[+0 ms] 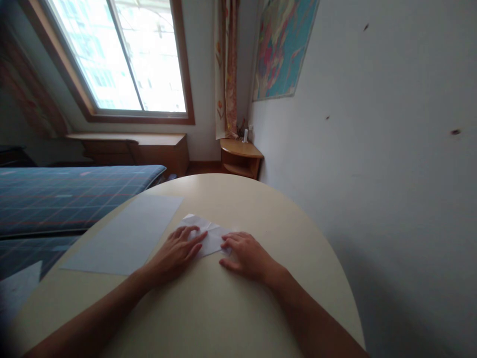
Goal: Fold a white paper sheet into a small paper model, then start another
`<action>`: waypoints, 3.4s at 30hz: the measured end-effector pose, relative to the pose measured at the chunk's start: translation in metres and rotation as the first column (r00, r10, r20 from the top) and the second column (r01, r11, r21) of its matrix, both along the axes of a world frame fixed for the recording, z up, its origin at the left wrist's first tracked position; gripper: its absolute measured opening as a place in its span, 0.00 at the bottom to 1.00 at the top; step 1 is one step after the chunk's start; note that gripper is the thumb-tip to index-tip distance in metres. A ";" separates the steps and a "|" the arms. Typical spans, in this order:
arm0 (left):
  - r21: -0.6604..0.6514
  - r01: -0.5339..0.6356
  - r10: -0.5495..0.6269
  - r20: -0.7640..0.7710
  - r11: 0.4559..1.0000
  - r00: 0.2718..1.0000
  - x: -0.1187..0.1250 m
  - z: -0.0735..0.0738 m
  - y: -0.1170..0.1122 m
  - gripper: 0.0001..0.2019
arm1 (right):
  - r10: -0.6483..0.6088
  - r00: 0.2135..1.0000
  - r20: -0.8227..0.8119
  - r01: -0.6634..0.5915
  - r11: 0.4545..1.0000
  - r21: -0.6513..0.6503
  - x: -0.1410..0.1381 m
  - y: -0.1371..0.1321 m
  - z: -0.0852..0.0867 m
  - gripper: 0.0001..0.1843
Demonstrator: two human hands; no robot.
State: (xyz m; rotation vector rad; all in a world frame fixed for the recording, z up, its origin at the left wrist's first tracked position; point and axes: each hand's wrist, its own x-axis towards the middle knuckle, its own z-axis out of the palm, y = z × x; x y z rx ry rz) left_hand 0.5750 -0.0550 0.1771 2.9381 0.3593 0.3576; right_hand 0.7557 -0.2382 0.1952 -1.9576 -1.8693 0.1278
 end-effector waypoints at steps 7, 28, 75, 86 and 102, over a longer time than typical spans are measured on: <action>-0.023 -0.032 0.030 -0.070 0.999 0.997 0.000 -0.015 0.000 0.25 | -0.082 0.989 0.127 0.082 0.997 0.005 -0.027 0.008 -0.006 0.23; 0.108 -0.131 0.122 0.085 0.985 0.989 0.005 -0.012 0.008 0.27 | 0.058 0.998 -0.001 -0.056 0.977 -0.206 -0.036 0.009 -0.004 0.44; -0.035 0.002 -0.006 -0.107 0.999 0.994 0.006 -0.006 -0.012 0.26 | 0.028 0.996 0.083 -0.027 1.000 -0.008 0.006 -0.003 0.004 0.15; 0.020 0.214 -0.214 0.001 0.977 0.977 0.007 -0.008 -0.014 0.19 | 0.020 0.991 0.134 -0.021 1.000 0.001 0.002 -0.003 0.008 0.10; -0.047 0.247 -0.247 0.008 0.968 0.969 0.006 -0.008 -0.015 0.19 | 0.047 0.969 0.244 -0.027 0.996 -0.084 0.003 0.000 0.011 0.08</action>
